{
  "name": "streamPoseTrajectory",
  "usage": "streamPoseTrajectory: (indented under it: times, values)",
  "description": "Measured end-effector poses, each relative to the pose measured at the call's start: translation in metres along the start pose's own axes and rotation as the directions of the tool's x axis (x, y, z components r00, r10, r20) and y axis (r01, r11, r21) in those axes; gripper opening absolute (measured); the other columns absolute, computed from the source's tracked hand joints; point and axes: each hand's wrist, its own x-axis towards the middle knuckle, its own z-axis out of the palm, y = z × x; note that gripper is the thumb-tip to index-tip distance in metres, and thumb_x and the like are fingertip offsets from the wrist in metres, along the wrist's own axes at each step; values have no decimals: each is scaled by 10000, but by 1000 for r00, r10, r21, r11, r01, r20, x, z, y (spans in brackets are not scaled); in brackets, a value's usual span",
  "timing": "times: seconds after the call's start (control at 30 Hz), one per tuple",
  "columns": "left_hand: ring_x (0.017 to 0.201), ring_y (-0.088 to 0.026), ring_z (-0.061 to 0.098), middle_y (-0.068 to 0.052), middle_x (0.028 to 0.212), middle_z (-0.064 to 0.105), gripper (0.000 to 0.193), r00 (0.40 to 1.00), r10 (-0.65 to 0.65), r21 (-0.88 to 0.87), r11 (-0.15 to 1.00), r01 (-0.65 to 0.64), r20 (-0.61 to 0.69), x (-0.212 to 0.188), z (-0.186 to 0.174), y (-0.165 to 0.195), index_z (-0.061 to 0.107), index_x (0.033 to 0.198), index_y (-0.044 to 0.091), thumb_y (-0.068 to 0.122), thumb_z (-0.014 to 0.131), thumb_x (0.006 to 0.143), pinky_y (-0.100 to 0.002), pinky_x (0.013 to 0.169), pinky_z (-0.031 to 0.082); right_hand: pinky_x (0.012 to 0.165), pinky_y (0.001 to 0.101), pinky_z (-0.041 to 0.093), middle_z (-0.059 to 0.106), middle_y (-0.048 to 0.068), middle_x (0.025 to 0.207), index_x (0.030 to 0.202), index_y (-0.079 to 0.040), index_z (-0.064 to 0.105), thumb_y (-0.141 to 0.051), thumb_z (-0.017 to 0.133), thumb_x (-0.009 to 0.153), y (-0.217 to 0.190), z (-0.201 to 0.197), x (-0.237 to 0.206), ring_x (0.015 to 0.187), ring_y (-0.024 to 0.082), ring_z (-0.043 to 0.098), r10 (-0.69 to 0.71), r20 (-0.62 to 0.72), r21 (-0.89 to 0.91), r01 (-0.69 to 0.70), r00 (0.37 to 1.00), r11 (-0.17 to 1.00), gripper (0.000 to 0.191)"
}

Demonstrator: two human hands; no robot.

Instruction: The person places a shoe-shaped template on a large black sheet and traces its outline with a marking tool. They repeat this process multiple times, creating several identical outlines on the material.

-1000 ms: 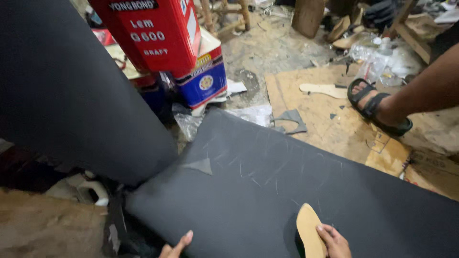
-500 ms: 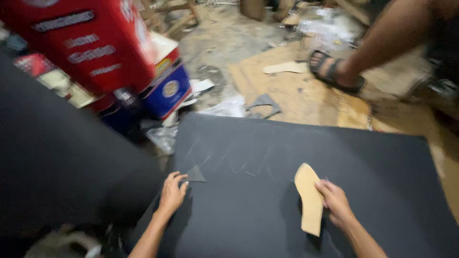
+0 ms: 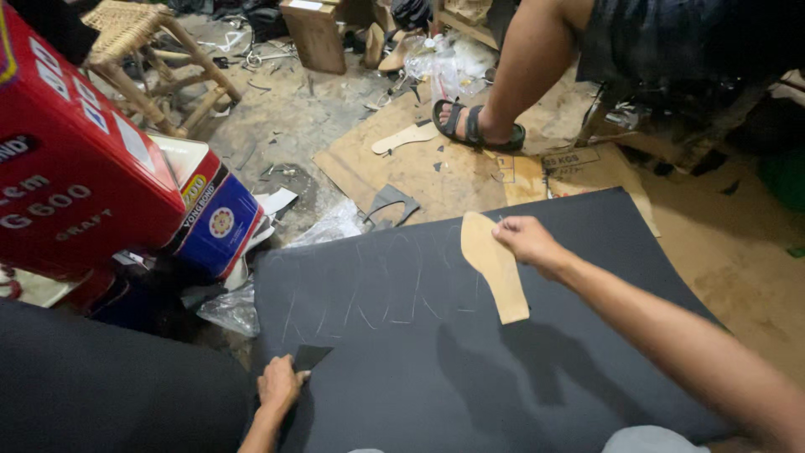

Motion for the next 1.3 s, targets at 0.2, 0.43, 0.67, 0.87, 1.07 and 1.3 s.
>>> streamPoseTrajectory:
  times: [0.2,0.43,0.67,0.87,1.07,1.3]
  values:
    - [1215,-369,603,-161,1257,621,621,957,277,39,959,-281,91,24,-25,45,639,1203,70,336,886,699,-458,995,527,595,345,477,662,38,706,908,-25,726,-274,672,939,-67,-21,40,660,119,572,-249,27,-334,243,968,911,257]
    - [1156,-370,660,-210,1201,710,505,760,649,-382,710,-592,30,76,-60,190,672,1228,1,401,679,920,-442,990,514,673,389,541,749,140,784,936,-34,774,-299,728,859,-82,35,59,714,203,680,-276,-16,-456,238,961,858,280]
    - [678,-102,616,-30,857,674,255,786,571,-966,223,131,238,52,-41,254,658,1118,5,225,680,992,-283,590,512,660,394,552,762,142,838,993,-42,768,-263,730,868,-34,76,44,734,212,707,-9,145,-422,70,989,904,257]
    - [637,-60,543,32,795,581,230,810,374,-886,297,356,451,22,-25,221,686,1105,95,282,696,971,-267,605,546,562,320,488,701,50,732,936,-30,751,-244,729,884,-33,98,43,628,128,626,-10,279,-211,72,960,975,221]
    - [680,-86,537,-8,883,583,282,830,499,-942,-74,326,248,45,-31,208,608,1194,36,225,733,1027,-261,549,483,409,295,312,529,14,590,942,-45,665,-237,663,955,-57,116,38,445,105,442,69,363,-10,-71,929,997,192]
    - [999,-250,672,-156,1115,680,345,662,-110,-619,492,-612,-741,55,-141,201,591,1280,-12,73,661,953,-393,874,550,405,283,284,541,13,598,958,-72,654,-247,651,970,-83,102,34,437,99,413,69,311,67,-94,948,993,176]
